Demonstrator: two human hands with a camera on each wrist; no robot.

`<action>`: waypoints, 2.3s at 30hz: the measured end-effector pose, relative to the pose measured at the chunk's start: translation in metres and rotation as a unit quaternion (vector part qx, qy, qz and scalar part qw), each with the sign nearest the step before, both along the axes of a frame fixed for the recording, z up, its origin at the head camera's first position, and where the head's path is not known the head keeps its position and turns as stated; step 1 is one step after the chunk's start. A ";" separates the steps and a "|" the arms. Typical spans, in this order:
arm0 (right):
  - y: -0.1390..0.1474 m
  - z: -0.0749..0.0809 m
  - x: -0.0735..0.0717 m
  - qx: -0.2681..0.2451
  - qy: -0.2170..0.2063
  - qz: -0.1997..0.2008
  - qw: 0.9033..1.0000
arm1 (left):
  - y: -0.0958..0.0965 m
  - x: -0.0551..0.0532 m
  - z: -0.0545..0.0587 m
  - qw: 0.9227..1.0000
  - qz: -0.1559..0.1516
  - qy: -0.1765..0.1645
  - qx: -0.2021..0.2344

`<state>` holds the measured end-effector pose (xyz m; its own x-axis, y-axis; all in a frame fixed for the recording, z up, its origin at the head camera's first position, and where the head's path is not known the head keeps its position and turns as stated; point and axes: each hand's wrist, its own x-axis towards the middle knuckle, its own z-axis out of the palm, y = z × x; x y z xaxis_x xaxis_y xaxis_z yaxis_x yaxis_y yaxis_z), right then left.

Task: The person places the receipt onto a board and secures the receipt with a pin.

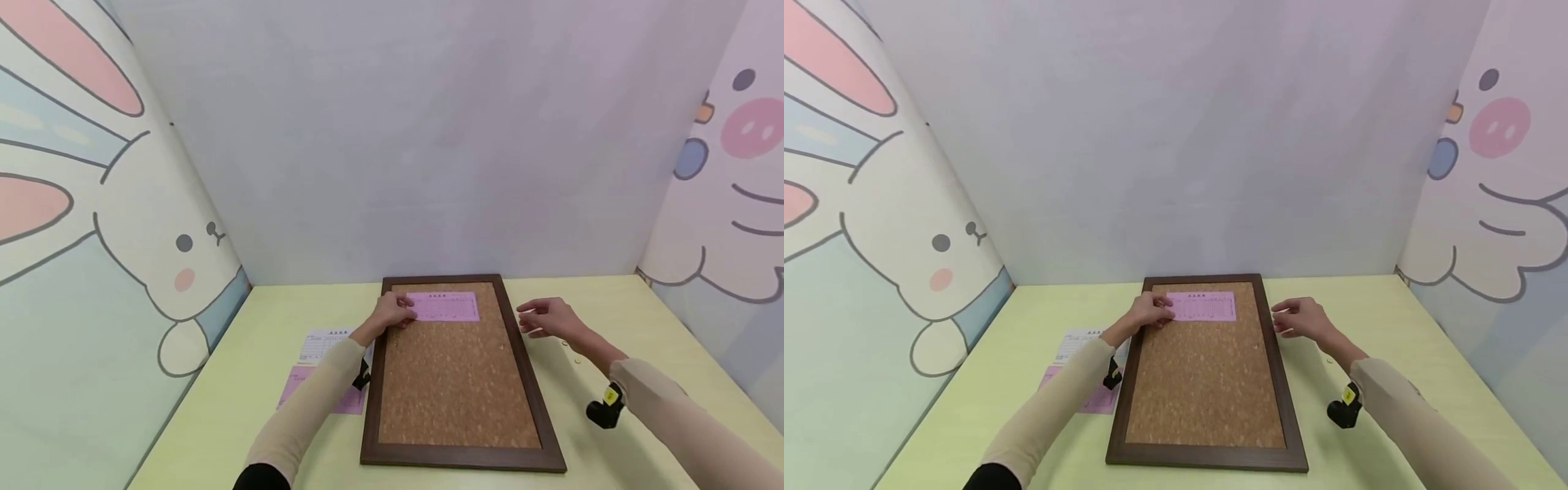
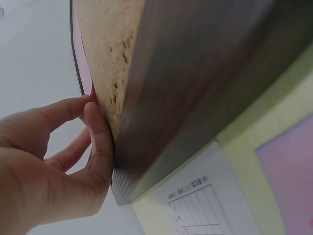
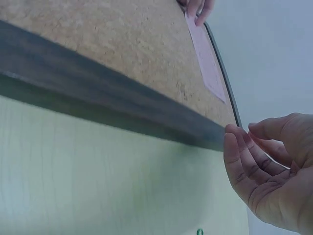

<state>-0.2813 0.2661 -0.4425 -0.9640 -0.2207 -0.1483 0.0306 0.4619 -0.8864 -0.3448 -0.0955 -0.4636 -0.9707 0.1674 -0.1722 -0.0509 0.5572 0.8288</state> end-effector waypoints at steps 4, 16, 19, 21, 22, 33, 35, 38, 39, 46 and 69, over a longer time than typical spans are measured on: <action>0.013 -0.001 0.003 0.018 -0.002 0.013 1.000 | -0.002 -0.001 0.001 1.000 -0.008 -0.005 -0.004; 0.047 -0.002 0.006 0.074 0.016 0.028 0.997 | 0.002 -0.001 0.005 0.999 -0.026 -0.001 -0.035; 0.054 -0.003 0.004 0.083 0.017 0.029 0.996 | 0.001 0.000 0.006 0.998 -0.039 0.009 -0.050; 0.060 -0.003 0.004 0.098 0.020 0.028 0.995 | 0.001 0.000 0.007 0.997 -0.047 0.016 -0.058; 0.062 -0.002 0.003 0.108 0.023 0.028 0.993 | 0.001 0.001 0.007 0.997 -0.049 0.018 -0.061; 0.076 -0.007 0.006 0.217 0.059 0.044 0.974 | 0.001 0.005 0.010 0.996 -0.050 0.023 -0.069; 0.077 -0.008 0.007 0.238 0.071 0.050 0.967 | 0.001 0.004 0.010 0.996 -0.050 0.023 -0.069; 0.079 -0.009 0.006 0.256 0.079 0.061 0.962 | 0.000 0.002 0.009 0.996 -0.050 0.021 -0.069; 0.079 -0.009 0.006 0.259 0.079 0.064 0.960 | -0.001 0.002 0.008 0.996 -0.051 0.022 -0.070; 0.083 -0.010 0.007 0.261 0.069 0.075 0.960 | -0.002 0.004 0.010 0.996 -0.056 0.024 -0.072; 0.055 -0.019 -0.004 0.207 0.079 0.056 0.973 | -0.003 0.005 0.008 0.995 -0.058 0.018 -0.073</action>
